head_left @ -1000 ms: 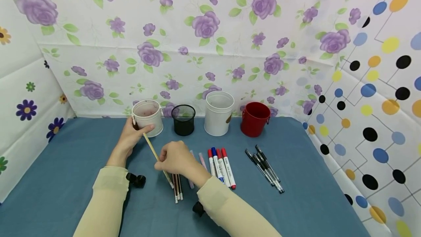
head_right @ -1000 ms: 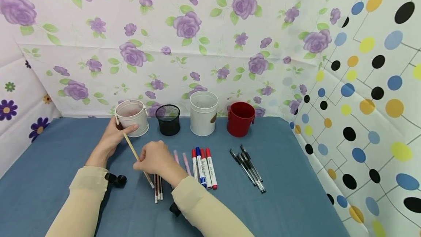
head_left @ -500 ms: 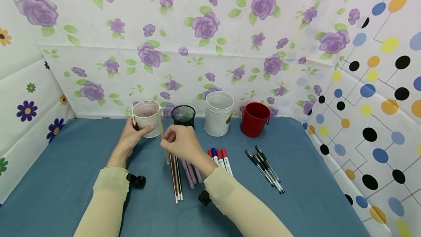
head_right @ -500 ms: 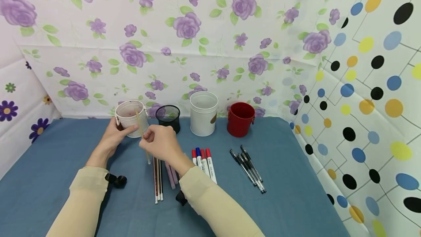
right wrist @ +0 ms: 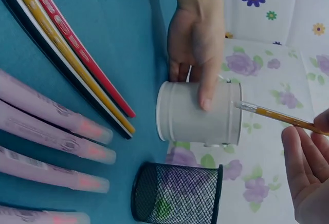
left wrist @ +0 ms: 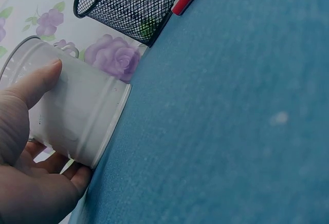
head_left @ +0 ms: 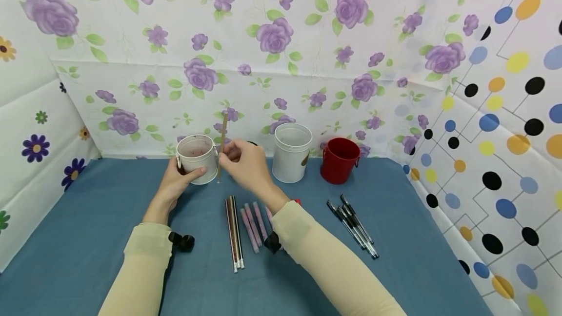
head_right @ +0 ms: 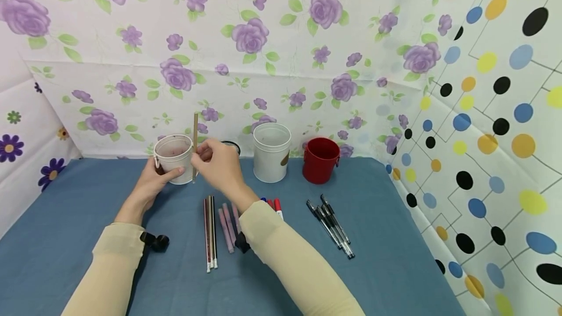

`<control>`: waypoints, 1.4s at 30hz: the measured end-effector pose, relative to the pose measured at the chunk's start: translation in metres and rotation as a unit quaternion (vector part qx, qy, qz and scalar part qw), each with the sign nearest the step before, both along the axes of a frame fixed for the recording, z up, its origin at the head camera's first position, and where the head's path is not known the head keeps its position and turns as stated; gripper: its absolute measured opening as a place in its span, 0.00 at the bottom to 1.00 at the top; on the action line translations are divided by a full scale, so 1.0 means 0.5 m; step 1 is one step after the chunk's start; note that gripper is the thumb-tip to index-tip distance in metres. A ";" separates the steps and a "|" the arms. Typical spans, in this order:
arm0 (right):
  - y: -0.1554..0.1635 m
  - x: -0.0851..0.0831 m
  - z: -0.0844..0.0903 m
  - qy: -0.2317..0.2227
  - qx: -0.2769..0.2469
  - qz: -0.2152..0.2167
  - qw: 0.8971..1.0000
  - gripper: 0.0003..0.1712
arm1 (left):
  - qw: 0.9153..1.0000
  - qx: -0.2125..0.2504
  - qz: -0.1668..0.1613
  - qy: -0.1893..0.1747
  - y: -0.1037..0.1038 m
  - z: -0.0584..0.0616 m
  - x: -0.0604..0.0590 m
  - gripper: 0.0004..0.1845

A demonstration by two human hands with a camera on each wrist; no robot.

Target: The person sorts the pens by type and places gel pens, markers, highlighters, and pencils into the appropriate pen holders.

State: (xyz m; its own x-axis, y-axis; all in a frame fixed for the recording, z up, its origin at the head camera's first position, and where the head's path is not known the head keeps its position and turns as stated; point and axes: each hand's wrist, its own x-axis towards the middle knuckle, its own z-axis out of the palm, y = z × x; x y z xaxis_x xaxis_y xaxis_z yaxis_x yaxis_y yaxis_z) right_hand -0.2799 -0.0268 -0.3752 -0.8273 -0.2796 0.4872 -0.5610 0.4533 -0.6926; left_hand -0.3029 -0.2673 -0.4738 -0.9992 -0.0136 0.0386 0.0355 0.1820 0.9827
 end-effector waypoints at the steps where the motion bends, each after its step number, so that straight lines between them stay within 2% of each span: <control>1: -0.001 -0.004 0.003 0.004 -0.005 -0.003 1.000 0.03 | 1.000 0.003 -0.001 -0.002 0.002 0.006 0.003 0.54; 3: -0.004 -0.011 0.011 0.010 -0.015 -0.010 1.000 0.03 | 1.000 0.007 -0.003 -0.005 0.007 0.019 0.010 0.54; 5: -0.009 -0.017 0.019 0.014 -0.021 -0.015 1.000 0.03 | 1.000 0.008 -0.002 -0.006 0.007 0.021 0.011 0.54; 13: -0.035 -0.046 0.040 0.021 -0.046 -0.038 0.998 0.06 | 1.000 -0.004 0.002 0.004 -0.005 -0.016 -0.010 0.55; 20: -0.058 -0.065 0.049 0.038 -0.042 -0.050 0.997 0.08 | 1.000 -0.015 0.002 0.005 -0.005 -0.016 -0.010 0.56; 25: -0.077 -0.078 0.049 0.049 -0.035 -0.052 0.997 0.08 | 1.000 -0.007 -0.003 0.011 -0.008 -0.020 -0.013 0.55; 34: -0.090 -0.087 0.034 0.024 -0.026 -0.067 0.997 0.07 | 1.000 -0.007 -0.008 0.013 -0.002 -0.019 -0.015 0.55; 42: -0.107 -0.092 0.025 0.017 0.002 -0.054 0.998 0.08 | 1.000 -0.011 -0.001 0.014 -0.004 -0.021 -0.010 0.55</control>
State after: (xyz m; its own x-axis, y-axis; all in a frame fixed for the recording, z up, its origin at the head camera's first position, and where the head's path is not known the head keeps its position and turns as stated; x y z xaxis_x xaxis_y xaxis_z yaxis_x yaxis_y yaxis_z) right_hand -0.3258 -0.0802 -0.3629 -0.8360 -0.1917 0.5142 -0.5316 0.5153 -0.6722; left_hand -0.3078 -0.2693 -0.4842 -0.9977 -0.0105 0.0667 0.0631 0.2033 0.9771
